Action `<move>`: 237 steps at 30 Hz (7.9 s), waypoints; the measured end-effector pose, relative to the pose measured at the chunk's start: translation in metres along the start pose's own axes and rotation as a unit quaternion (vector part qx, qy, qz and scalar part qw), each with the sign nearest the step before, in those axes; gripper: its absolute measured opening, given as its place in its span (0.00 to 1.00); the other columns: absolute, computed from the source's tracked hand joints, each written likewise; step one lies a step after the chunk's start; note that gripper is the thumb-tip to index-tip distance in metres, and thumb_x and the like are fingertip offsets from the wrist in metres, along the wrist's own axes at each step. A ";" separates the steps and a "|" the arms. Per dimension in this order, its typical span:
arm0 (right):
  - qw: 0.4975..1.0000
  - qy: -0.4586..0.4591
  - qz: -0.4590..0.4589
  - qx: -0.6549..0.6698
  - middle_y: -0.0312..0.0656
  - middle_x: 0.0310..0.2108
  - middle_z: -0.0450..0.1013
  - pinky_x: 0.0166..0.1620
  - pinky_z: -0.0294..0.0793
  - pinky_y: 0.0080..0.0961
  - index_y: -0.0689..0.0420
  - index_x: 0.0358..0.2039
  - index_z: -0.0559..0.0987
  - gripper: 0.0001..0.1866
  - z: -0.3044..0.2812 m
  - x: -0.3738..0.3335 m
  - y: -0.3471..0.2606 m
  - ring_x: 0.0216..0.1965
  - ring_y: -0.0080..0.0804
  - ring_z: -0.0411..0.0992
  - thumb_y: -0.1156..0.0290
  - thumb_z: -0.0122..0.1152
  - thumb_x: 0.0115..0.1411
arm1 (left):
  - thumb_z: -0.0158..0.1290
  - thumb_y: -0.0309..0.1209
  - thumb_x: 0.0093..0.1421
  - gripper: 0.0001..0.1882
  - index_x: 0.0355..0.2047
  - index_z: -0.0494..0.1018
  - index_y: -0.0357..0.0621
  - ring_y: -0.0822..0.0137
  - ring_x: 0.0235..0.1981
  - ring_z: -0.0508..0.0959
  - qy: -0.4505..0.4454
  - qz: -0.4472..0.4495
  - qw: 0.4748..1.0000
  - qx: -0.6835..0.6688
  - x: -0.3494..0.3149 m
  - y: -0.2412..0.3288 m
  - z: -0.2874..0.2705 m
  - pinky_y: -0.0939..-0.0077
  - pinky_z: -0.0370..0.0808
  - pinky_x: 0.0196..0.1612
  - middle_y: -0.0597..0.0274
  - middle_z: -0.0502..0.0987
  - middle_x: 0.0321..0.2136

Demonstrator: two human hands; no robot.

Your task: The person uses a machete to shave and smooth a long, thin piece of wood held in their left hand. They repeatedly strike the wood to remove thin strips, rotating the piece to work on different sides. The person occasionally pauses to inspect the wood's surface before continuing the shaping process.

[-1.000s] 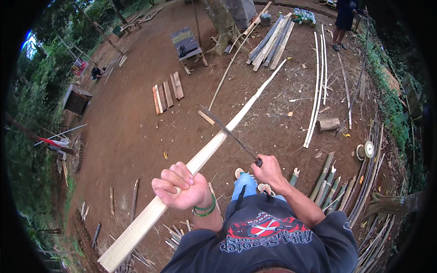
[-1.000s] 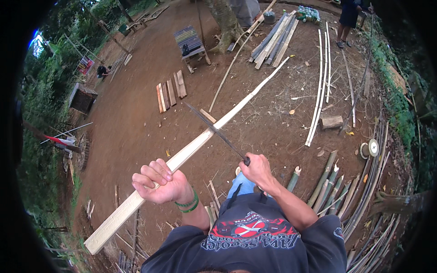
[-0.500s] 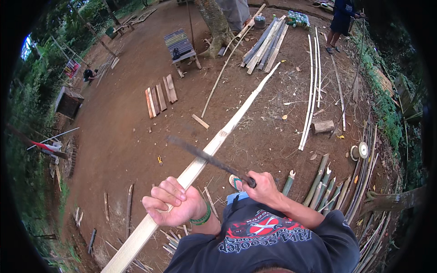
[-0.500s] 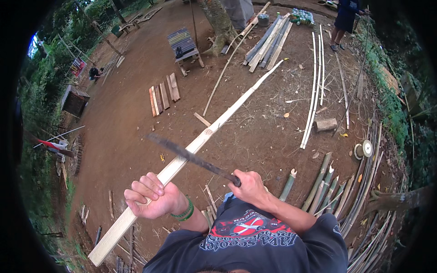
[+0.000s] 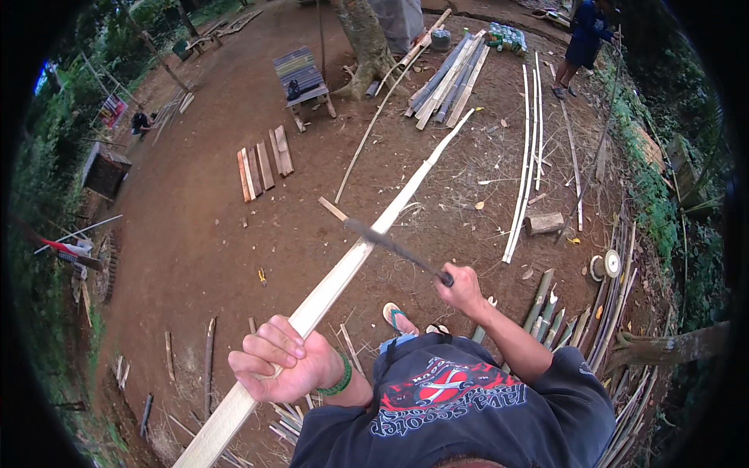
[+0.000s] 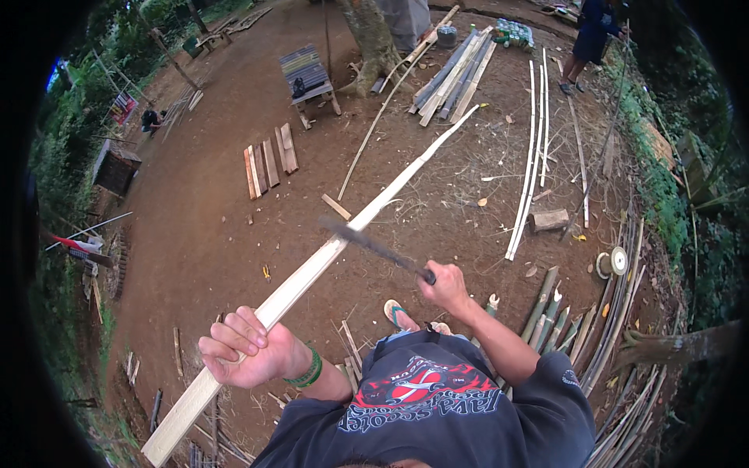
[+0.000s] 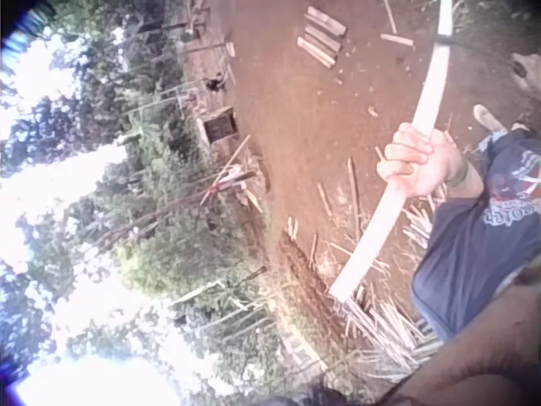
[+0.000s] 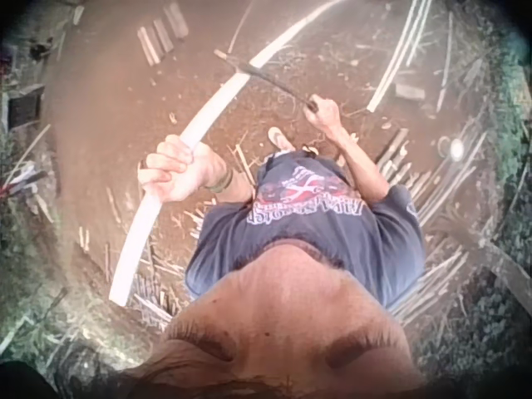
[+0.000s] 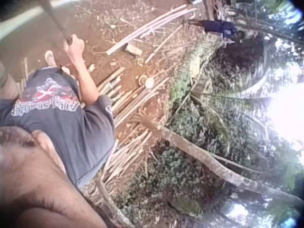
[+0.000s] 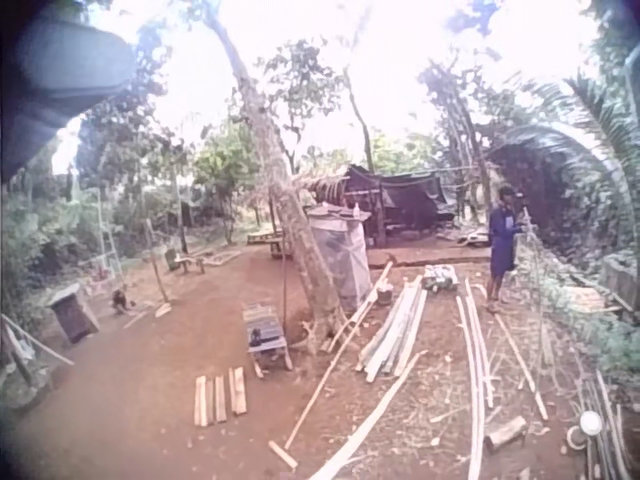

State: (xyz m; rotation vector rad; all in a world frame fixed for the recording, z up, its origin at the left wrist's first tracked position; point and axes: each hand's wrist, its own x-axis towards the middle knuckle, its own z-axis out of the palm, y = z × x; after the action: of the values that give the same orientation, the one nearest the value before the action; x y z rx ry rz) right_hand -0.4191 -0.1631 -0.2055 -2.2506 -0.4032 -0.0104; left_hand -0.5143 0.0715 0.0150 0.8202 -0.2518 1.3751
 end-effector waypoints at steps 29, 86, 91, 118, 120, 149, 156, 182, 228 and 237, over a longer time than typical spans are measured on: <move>0.981 -0.054 0.078 0.169 0.54 0.15 0.68 0.24 0.67 0.38 0.64 0.23 0.75 0.11 -0.024 0.033 -0.104 0.16 0.47 0.70 0.69 0.63 0.52 | 0.39 0.66 0.64 0.32 0.24 0.57 0.49 0.79 0.08 0.55 0.079 0.051 0.995 -0.016 0.039 -0.022 0.033 0.86 0.56 0.14 0.72 0.57 0.13; 0.996 0.009 0.064 0.060 0.57 0.16 0.71 0.27 0.71 0.46 0.64 0.20 0.74 0.12 -0.003 0.026 -0.069 0.21 0.58 0.72 0.68 0.61 0.50 | 0.39 0.60 0.67 0.28 0.23 0.50 0.52 0.79 0.12 0.49 0.136 0.045 0.988 0.056 0.043 -0.023 0.029 0.85 0.50 0.15 0.72 0.50 0.15; 0.991 0.015 0.132 0.003 0.58 0.17 0.71 0.27 0.71 0.46 0.64 0.21 0.76 0.10 -0.010 0.041 -0.034 0.22 0.58 0.74 0.69 0.60 0.50 | 0.40 0.61 0.66 0.30 0.22 0.49 0.52 0.79 0.13 0.49 0.059 0.005 0.998 0.008 0.045 -0.027 0.018 0.84 0.50 0.16 0.73 0.50 0.15; 0.994 0.023 -0.076 0.069 0.51 0.15 0.70 0.24 0.70 0.45 0.59 0.22 0.73 0.09 0.044 0.051 -0.083 0.20 0.54 0.73 0.70 0.64 0.48 | 0.38 0.63 0.66 0.30 0.21 0.50 0.52 0.80 0.12 0.50 0.150 0.025 0.986 0.065 0.087 -0.039 -0.015 0.86 0.49 0.15 0.73 0.49 0.13; 0.996 0.061 0.070 0.006 0.56 0.19 0.73 0.29 0.72 0.46 0.63 0.20 0.75 0.12 0.058 0.068 -0.026 0.23 0.58 0.74 0.67 0.61 0.51 | 0.38 0.63 0.66 0.30 0.21 0.50 0.52 0.80 0.12 0.50 0.184 0.031 0.981 0.055 0.093 -0.044 -0.011 0.87 0.50 0.14 0.74 0.50 0.13; 0.989 -0.064 -0.125 0.055 0.51 0.16 0.71 0.23 0.69 0.43 0.60 0.23 0.74 0.10 0.001 0.059 -0.139 0.19 0.53 0.73 0.70 0.67 0.48 | 0.45 0.66 0.62 0.33 0.20 0.52 0.53 0.78 0.13 0.47 -0.005 0.037 0.999 -0.029 0.087 -0.050 -0.010 0.80 0.46 0.19 0.74 0.50 0.12; 0.981 -0.043 0.191 -0.016 0.58 0.18 0.72 0.28 0.70 0.44 0.67 0.24 0.77 0.12 0.002 0.087 -0.025 0.22 0.55 0.74 0.68 0.59 0.51 | 0.44 0.63 0.64 0.31 0.21 0.50 0.54 0.80 0.11 0.45 -0.046 0.033 0.997 -0.054 0.083 -0.053 -0.005 0.81 0.43 0.17 0.75 0.49 0.10; 0.989 0.025 0.133 -0.051 0.57 0.16 0.70 0.26 0.69 0.44 0.67 0.24 0.76 0.10 -0.015 0.080 -0.047 0.21 0.58 0.72 0.71 0.59 0.52 | 0.53 0.53 0.65 0.27 0.18 0.60 0.48 0.79 0.04 0.52 -0.438 0.008 0.861 -0.260 0.102 -0.057 -0.007 0.83 0.45 0.11 0.73 0.56 0.03; 0.999 0.011 0.044 -0.013 0.58 0.17 0.70 0.29 0.71 0.44 0.64 0.20 0.73 0.12 -0.010 0.163 0.045 0.24 0.59 0.73 0.67 0.59 0.50 | 0.51 0.30 0.64 0.24 0.14 0.53 0.61 0.82 0.09 0.54 -0.535 -0.090 0.726 -0.423 0.136 -0.074 0.024 0.83 0.44 0.14 0.79 0.54 0.10; 0.954 0.090 0.284 0.043 0.47 0.16 0.73 0.27 0.68 0.40 0.64 0.21 0.77 0.13 0.031 0.266 0.179 0.19 0.37 0.73 0.66 0.61 0.52 | 0.45 0.57 0.67 0.29 0.16 0.57 0.53 0.84 0.08 0.47 -0.269 0.020 0.925 -0.267 0.120 -0.068 0.024 0.84 0.44 0.13 0.80 0.51 0.07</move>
State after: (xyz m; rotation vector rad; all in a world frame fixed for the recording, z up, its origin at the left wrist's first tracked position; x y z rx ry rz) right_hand -0.1185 -0.1727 -0.3207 -2.1799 0.3426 0.1001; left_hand -0.4173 0.1501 0.0795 0.7112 -1.0291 1.0128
